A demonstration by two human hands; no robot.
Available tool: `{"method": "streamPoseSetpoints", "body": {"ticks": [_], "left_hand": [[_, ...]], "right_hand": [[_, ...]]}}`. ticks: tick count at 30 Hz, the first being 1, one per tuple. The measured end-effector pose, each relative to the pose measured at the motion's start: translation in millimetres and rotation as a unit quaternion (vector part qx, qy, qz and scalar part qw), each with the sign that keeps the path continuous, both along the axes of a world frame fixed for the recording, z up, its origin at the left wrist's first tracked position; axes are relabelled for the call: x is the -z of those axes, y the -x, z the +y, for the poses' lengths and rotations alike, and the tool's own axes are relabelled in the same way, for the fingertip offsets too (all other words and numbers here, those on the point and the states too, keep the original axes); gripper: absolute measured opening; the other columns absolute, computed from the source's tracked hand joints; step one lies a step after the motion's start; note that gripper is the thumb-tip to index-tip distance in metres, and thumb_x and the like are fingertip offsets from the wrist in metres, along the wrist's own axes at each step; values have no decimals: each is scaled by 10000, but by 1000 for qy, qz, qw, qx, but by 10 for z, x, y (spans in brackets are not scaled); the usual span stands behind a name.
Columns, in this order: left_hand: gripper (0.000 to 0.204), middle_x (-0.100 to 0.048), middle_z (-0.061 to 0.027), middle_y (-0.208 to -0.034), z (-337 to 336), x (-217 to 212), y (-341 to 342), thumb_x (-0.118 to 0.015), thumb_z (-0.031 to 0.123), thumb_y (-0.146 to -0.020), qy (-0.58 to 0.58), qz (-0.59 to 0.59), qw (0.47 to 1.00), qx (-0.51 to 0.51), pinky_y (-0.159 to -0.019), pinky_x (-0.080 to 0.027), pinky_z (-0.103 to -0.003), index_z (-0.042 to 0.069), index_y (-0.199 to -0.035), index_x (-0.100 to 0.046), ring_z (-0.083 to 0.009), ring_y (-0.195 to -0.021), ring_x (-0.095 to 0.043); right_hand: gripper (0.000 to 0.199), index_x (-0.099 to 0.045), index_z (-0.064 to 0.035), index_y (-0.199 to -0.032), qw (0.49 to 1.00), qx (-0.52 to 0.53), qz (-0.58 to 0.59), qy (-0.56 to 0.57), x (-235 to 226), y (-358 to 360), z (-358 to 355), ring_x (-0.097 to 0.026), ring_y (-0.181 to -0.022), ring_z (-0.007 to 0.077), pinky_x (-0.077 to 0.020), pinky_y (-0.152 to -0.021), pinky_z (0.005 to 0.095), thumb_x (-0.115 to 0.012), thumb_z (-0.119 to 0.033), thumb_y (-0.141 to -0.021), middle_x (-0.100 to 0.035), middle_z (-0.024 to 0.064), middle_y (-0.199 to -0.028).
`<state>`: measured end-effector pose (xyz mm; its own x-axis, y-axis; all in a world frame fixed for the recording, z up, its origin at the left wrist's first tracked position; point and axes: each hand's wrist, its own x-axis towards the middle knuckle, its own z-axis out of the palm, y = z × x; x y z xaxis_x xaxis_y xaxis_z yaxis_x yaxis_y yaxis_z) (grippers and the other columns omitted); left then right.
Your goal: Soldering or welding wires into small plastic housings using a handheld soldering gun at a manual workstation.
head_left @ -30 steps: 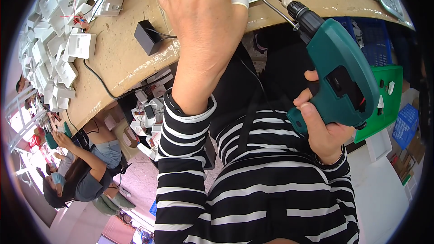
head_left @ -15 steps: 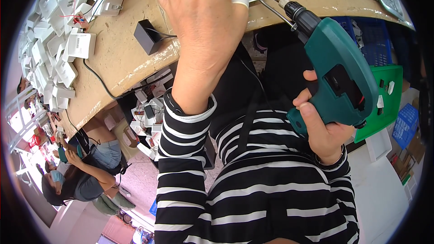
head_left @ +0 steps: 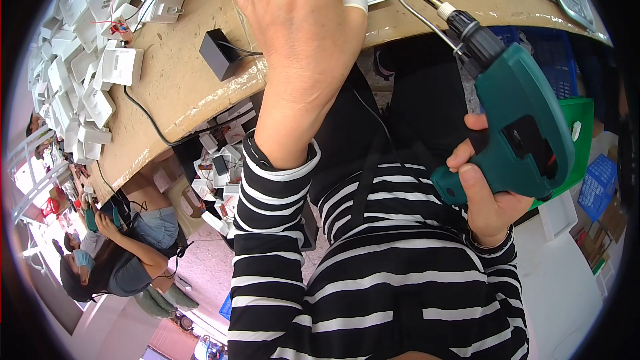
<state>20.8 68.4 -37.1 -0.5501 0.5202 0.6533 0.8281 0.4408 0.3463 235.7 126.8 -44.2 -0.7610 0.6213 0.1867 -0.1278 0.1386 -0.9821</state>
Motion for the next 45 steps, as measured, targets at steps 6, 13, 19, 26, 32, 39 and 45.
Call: {"method": "streamPoseSetpoints", "body": {"ticks": [6, 13, 19, 26, 32, 39, 45], "left_hand": [[86, -532, -111, -809, -2, -9, -9, -623, 1, -575, 1, -16, 1000, -4, -629, -405, -372, -18, -639, -569, -286, -753, -520], [92, -530, -113, -805, -4, -2, -7, -626, 1, -574, 3, -7, 1000, -4, -632, -402, -371, -16, -634, -559, -287, -751, -519], [119, -530, -106, -826, -30, -22, -31, -646, 12, -583, 16, -1, 1000, 2, -676, -386, -364, -8, -678, -578, -280, -779, -516], [161, -542, -110, -874, 209, 439, 274, -664, 30, -609, -402, 72, 871, 272, -745, -355, -372, 3, -761, -617, -268, -827, -512], [156, -543, -106, -1062, -244, 74, -49, -679, 90, -697, 119, 131, 984, 17, -831, -342, -379, 39, -843, -669, -256, -981, -473], [214, -587, -41, -873, -357, 221, -62, -631, 36, -621, 59, 81, 992, 82, -742, -332, -328, 89, -826, -660, -194, -757, -519], [172, -576, -5, -728, -286, 307, -15, -707, 92, -664, -141, 2, 984, 112, -698, -330, -306, 73, -825, -652, -166, -653, -518]], "right_hand": [[557, -354, 100, -1212, 996, -34, 68, -36, 36, -49, 94, -610, -675, 233, -525, -585, 290, -579, 110, -703, -504, 299, -1083], [571, -346, 92, -1220, 994, -22, 96, -36, 39, -28, 105, -612, -666, 230, -526, -578, 283, -587, 91, -702, -511, 292, -1072], [560, -355, 91, -1216, 996, 6, 87, -25, 38, -30, 107, -613, -660, 217, -525, -576, 274, -589, 82, -708, -517, 288, -1067], [625, -261, 58, -1271, 997, 33, 38, -53, 17, -35, 90, -589, -641, 189, -506, -541, 281, -589, 5, -742, -519, 284, -1050], [628, -266, 49, -1275, 997, 38, 46, -51, 26, -26, 134, -589, -646, 185, -507, -553, 278, -588, 7, -738, -524, 270, -1052], [589, -304, 54, -1247, 997, 59, 48, -28, -4, -1, 103, -589, -645, 176, -507, -566, 271, -592, -13, -738, -530, 254, -1052], [590, -304, 52, -1245, 998, 49, 27, -16, -4, -23, 119, -589, -642, 178, -509, -557, 276, -597, -20, -739, -531, 251, -1046]]}}
